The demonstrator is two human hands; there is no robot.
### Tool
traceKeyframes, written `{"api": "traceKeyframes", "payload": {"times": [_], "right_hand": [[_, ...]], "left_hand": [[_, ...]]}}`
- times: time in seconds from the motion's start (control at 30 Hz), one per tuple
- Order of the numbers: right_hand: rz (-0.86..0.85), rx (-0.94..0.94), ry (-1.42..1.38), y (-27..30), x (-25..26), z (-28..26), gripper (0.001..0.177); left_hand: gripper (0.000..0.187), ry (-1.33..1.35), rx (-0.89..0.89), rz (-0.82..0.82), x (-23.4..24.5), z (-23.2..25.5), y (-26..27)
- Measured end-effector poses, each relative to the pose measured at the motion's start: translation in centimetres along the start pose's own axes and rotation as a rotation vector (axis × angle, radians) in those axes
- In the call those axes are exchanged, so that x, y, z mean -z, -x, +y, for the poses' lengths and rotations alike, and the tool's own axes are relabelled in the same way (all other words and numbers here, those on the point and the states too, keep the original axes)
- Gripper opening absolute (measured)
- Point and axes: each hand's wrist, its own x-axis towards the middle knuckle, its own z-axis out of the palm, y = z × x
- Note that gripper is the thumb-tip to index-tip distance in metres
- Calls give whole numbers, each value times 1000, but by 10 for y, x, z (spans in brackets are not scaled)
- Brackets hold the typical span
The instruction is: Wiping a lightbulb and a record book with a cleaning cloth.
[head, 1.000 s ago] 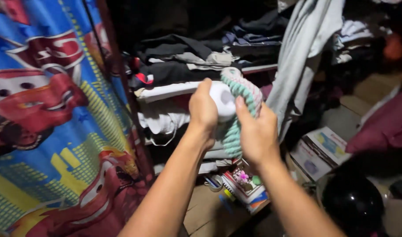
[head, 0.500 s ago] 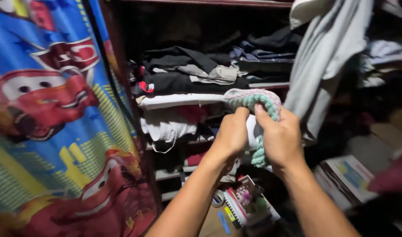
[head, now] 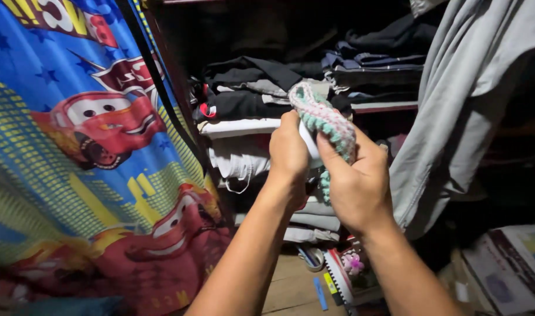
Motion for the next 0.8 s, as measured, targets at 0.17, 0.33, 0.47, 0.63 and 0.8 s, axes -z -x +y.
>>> {"api": "traceKeyframes", "payload": {"times": [0.17, 0.33, 0.47, 0.63, 0.8], "right_hand": [[117, -27, -173, 5, 15, 9, 25], [252, -177, -328, 8, 31, 1, 28], [176, -16, -107, 12, 47, -15, 29], [-40, 49, 84, -5, 65, -22, 29], [176, -352, -287, 3, 37, -16, 35]], "left_hand": [[46, -102, 89, 37, -23, 12, 20], [44, -86, 68, 80, -49, 25, 19], [45, -537, -308, -16, -42, -14, -1], [42, -951, -692, -236, -35, -31, 14], [47, -225, -50, -73, -40, 33, 48]]}}
